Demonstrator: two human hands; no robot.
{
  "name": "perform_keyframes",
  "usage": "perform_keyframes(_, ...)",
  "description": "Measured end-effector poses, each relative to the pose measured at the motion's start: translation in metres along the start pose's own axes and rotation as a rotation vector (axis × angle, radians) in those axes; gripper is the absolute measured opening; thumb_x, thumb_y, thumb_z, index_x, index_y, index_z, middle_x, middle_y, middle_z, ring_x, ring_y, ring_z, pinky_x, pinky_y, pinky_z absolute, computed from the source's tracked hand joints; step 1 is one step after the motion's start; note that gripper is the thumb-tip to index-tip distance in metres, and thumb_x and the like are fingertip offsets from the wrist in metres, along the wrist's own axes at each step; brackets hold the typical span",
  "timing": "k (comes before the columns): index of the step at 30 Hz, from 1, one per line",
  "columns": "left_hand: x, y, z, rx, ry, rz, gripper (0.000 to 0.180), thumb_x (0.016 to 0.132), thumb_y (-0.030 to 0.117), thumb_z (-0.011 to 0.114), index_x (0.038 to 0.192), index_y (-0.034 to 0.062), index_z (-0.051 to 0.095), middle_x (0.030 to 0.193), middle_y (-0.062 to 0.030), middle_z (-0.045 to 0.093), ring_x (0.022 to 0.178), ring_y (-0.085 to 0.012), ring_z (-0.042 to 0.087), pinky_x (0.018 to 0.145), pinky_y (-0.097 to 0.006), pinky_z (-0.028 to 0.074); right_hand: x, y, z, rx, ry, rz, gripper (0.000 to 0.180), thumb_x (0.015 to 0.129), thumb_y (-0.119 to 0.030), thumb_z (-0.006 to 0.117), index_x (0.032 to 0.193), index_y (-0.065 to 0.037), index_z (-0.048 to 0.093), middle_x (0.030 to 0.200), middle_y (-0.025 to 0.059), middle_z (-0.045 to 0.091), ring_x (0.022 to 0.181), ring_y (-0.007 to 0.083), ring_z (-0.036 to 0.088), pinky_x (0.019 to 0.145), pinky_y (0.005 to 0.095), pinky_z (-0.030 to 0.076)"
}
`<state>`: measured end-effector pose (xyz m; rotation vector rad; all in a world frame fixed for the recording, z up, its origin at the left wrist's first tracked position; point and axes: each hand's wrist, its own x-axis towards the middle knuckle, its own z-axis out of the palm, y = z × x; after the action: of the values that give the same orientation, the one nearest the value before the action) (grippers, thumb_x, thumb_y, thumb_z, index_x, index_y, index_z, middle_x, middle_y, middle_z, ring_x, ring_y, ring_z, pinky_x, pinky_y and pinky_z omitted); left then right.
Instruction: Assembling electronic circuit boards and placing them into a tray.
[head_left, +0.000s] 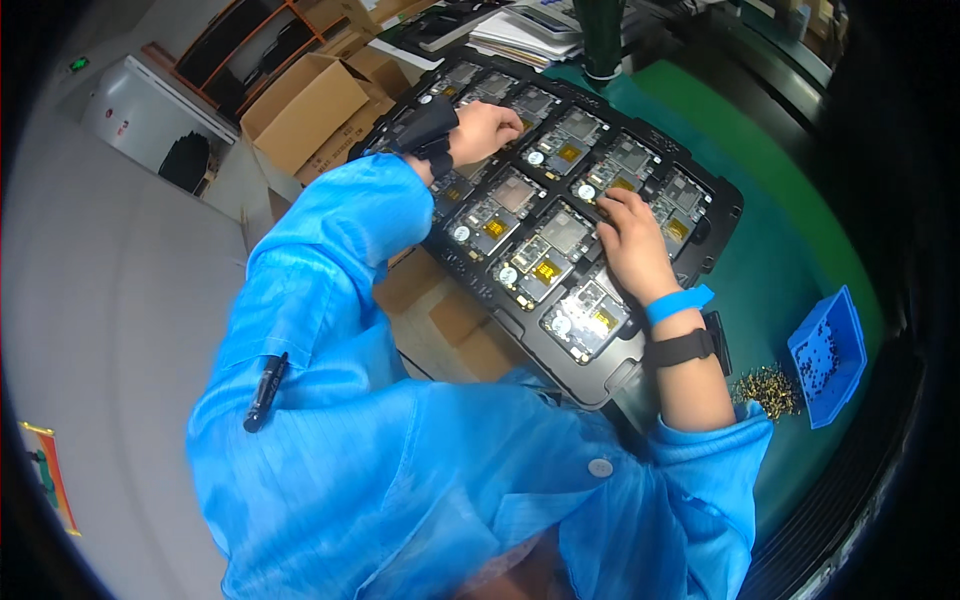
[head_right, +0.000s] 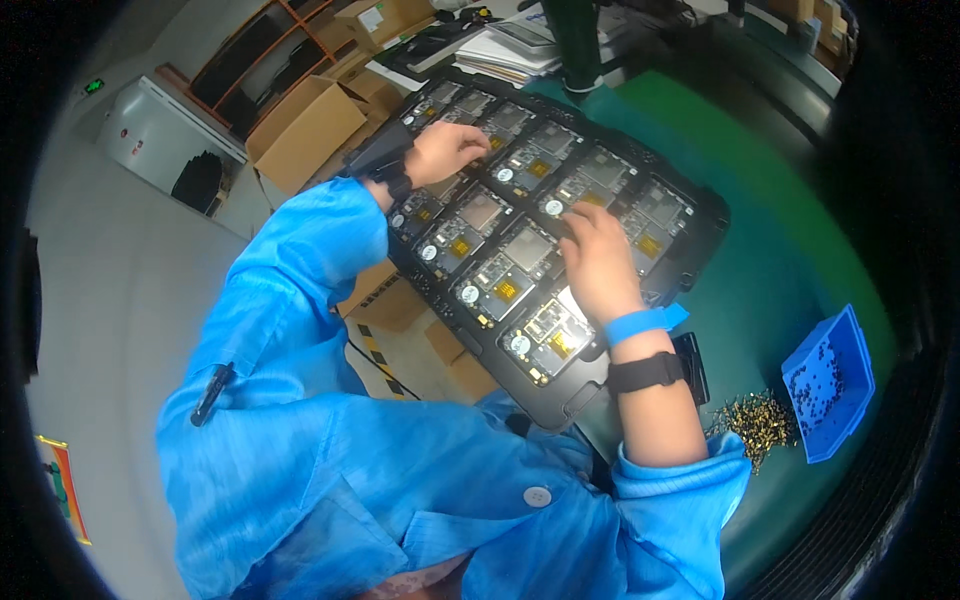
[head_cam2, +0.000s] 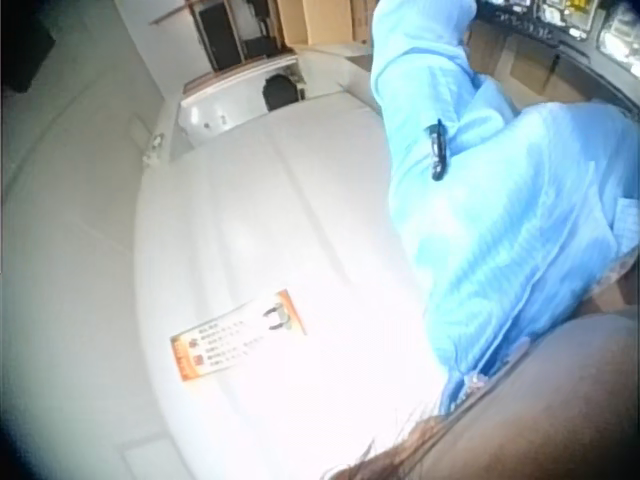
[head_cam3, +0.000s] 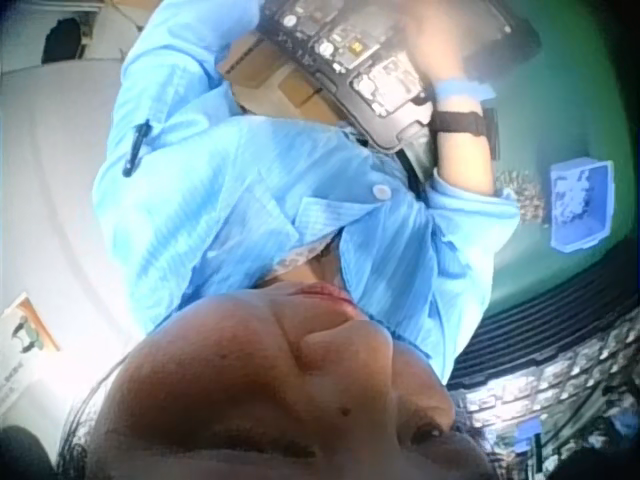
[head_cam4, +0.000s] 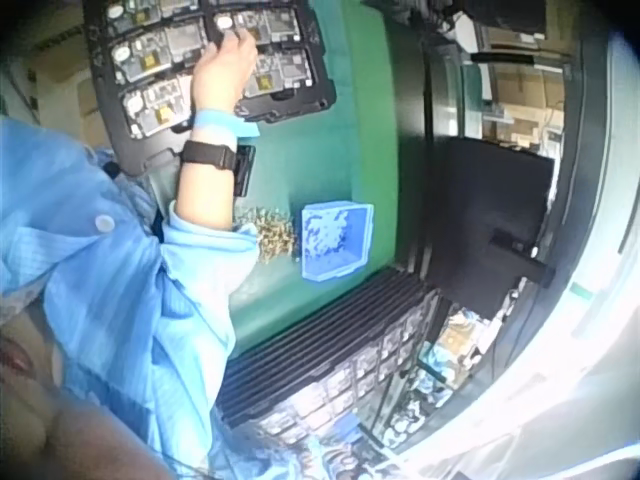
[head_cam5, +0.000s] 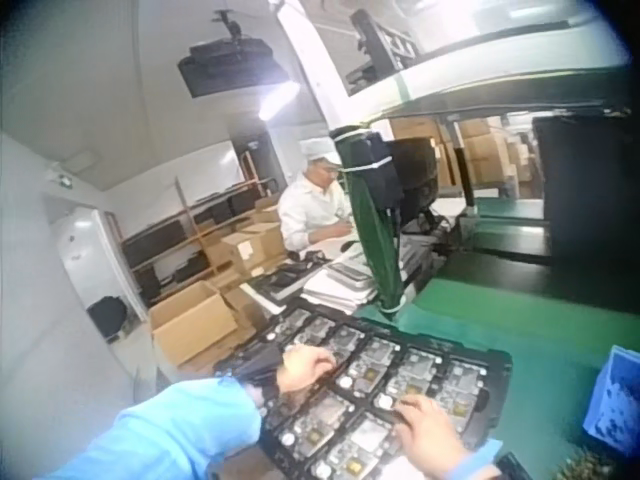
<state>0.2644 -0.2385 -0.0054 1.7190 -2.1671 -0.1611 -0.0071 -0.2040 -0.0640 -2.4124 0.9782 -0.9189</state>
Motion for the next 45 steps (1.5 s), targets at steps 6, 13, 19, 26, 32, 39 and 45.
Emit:
perform_keyframes(6,-0.001,-0.006,0.013,0.131,-0.028,0.202,0.012,0.076,0.012,0.058,0.085,0.0067,0.064,0.084,-0.0102,0.061,0.081,-0.0287,0.059,0.071,-0.036,0.046,-0.003,-0.022,-0.025,-0.132,0.076,0.098,0.034,0.075,-0.008,0.058,0.108,-0.002,0.053,0.114,0.0154,0.048,0.108,0.0326,0.045,0.092,0.0407,0.036)
perform_keyframes(13,0.002,-0.005,-0.002,0.174,-0.201,0.314,0.012,0.076,0.013,0.057,0.084,0.0057,0.064,0.086,-0.0099,0.058,0.083,-0.028,0.058,0.072,-0.036,0.046,0.005,-0.049,-0.031,-0.389,0.086,0.051,0.028,0.074,-0.011,0.058,0.1,-0.004,0.056,0.108,0.0118,0.051,0.105,0.0283,0.047,0.09,0.0429,0.036)
perform_keyframes(19,0.006,0.0,-0.003,0.233,-0.291,0.354,0.013,0.075,0.013,0.058,0.084,0.0062,0.064,0.087,-0.0089,0.056,0.081,-0.0273,0.058,0.071,-0.036,0.046,-0.009,-0.042,-0.001,-0.37,-0.03,0.054,0.024,0.076,-0.011,0.055,0.099,-0.005,0.056,0.104,0.0097,0.052,0.105,0.0262,0.046,0.094,0.0495,0.031)
perform_keyframes(26,0.014,0.012,-0.007,0.404,-0.431,0.381,0.015,0.077,0.016,0.054,0.082,0.0068,0.064,0.087,-0.0097,0.056,0.081,-0.0282,0.058,0.071,-0.037,0.046,-0.012,-0.038,0.003,-0.352,-0.002,0.082,0.027,0.078,-0.012,0.054,0.104,-0.006,0.055,0.104,0.0085,0.051,0.106,0.0246,0.045,0.095,0.0523,0.029)
perform_keyframes(32,0.011,0.015,-0.001,0.422,-0.438,0.275,0.015,0.078,0.016,0.053,0.082,0.0072,0.064,0.087,-0.0095,0.056,0.082,-0.0285,0.057,0.072,-0.037,0.046,-0.014,-0.037,0.004,-0.352,-0.018,0.088,0.029,0.079,-0.014,0.053,0.108,-0.008,0.053,0.105,0.0082,0.05,0.108,0.0236,0.044,0.095,0.0532,0.028)
perform_keyframes(39,-0.015,0.007,0.015,0.201,-0.156,0.156,0.017,0.08,0.015,0.052,0.085,0.0063,0.065,0.086,-0.011,0.056,0.085,-0.0282,0.056,0.078,-0.036,0.044,-0.014,-0.033,0.005,-0.35,-0.036,0.105,0.031,0.08,-0.015,0.052,0.11,-0.007,0.051,0.107,0.0082,0.05,0.111,0.0236,0.042,0.096,0.0533,0.028)
perform_keyframes(45,-0.03,0.002,0.032,0.08,0.074,0.098,0.013,0.077,0.015,0.057,0.081,0.006,0.066,0.083,-0.0078,0.056,0.081,-0.0258,0.056,0.072,-0.034,0.045,-0.016,-0.029,0.011,-0.39,0.0,0.06,0.034,0.082,-0.016,0.049,0.115,-0.007,0.048,0.115,0.0066,0.049,0.115,0.0235,0.04,0.096,0.0531,0.026)
